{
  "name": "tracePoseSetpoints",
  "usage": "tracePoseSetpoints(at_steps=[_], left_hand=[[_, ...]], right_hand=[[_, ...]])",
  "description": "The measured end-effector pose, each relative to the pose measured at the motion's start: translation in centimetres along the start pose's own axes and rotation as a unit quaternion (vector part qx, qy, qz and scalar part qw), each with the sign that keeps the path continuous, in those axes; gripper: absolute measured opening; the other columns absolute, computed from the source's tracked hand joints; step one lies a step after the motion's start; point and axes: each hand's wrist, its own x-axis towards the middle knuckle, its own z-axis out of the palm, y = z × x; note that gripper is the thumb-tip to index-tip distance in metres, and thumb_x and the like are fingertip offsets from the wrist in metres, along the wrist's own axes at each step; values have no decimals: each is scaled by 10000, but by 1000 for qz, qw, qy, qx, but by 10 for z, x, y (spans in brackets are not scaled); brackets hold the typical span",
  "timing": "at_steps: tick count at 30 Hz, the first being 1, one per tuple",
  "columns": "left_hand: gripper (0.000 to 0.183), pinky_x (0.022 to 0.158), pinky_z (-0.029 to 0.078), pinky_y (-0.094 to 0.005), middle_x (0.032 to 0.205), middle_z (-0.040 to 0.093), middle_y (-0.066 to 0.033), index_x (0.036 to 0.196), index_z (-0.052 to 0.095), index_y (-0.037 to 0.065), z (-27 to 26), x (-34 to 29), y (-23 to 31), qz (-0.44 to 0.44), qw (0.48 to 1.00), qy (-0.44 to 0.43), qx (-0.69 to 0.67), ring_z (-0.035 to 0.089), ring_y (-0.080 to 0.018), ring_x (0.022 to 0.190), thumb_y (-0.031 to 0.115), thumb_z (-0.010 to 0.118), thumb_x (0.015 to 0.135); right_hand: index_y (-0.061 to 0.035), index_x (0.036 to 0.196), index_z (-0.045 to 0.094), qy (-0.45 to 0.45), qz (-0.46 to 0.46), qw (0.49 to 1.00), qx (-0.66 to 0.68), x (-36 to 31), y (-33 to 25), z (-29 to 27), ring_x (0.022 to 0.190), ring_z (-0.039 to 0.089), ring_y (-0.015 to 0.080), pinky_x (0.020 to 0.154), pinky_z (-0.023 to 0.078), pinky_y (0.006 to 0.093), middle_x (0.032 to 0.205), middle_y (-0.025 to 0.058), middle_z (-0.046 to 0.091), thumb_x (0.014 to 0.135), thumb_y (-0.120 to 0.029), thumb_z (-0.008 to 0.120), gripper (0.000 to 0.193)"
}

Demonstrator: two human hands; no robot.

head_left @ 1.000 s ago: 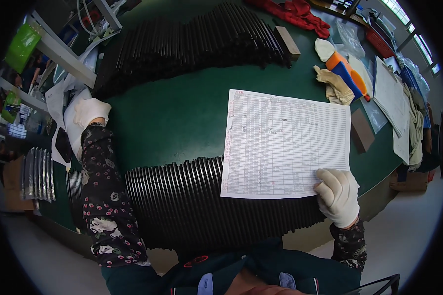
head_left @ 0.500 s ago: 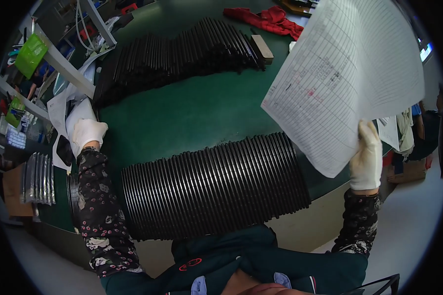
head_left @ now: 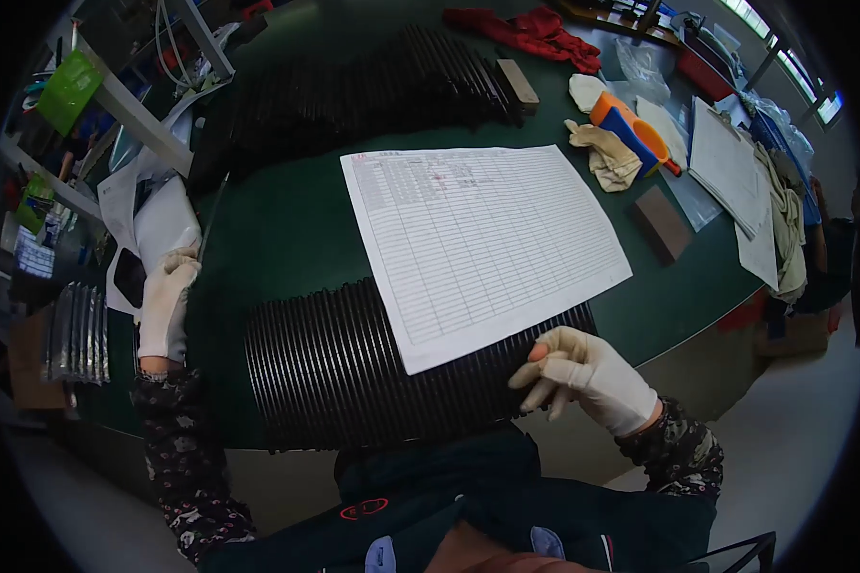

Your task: The person is checking a collection of black components on a workbench and filling out a production record sheet using a pen.

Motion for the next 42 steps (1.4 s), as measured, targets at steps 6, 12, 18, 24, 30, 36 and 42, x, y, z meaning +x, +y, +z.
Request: tracePoseSetpoints(at_steps=[6,12,18,24,30,36,42], left_hand=[[232,782,420,-223,1135,549,-91,796,621,-7,57,-66,84,42,943,-241,-225,521,-86,845,225,624,813],[110,706,421,-220,1157,544,-96,733,566,9,112,-112,130,81,842,-484,-225,494,-75,784,76,630,793],[127,728,449,-247,1165,531,-104,716,548,32,139,-97,140,181,819,-519,-165,546,-106,805,59,653,783],[356,946,430,-426,1255,524,-170,1005,582,11,145,-16,99,473,842,-152,208,511,-345,1143,200,690,724],[523,1078,278,-509,1394,431,-165,1236,534,48,142,4,54,435,850,-225,194,338,-393,1326,398,556,849],[547,1107,221,-515,1428,395,-168,1313,480,93,142,3,53,432,830,-269,228,304,-406,1344,449,460,898],[568,1108,214,-525,1415,406,-168,1314,476,87,141,3,53,442,824,-265,235,318,-391,1334,437,498,867]], right_hand=[[-32,1215,512,48,-216,917,-331,-9,-5,-2,642,617,112,525,487,250,845,53,658,803,-17,665,439],[-83,1440,325,86,-539,606,-579,32,-24,29,562,566,215,487,447,317,683,53,546,686,23,678,839],[-76,899,515,167,-532,585,-589,54,-39,7,691,626,266,580,501,325,974,132,659,667,-67,749,330],[-67,891,502,321,-484,584,-568,86,-38,-68,747,611,288,668,492,329,996,152,649,659,-5,740,338],[-63,937,528,321,-429,603,-591,97,-33,-62,908,592,339,799,468,377,1059,177,627,685,-1,704,314],[-58,937,535,307,-414,629,-583,101,-39,-71,928,593,350,821,468,381,1091,183,627,698,-4,695,293],[-50,929,543,305,-409,638,-576,103,-42,-73,927,598,333,828,468,369,1109,180,632,719,-14,687,257]])
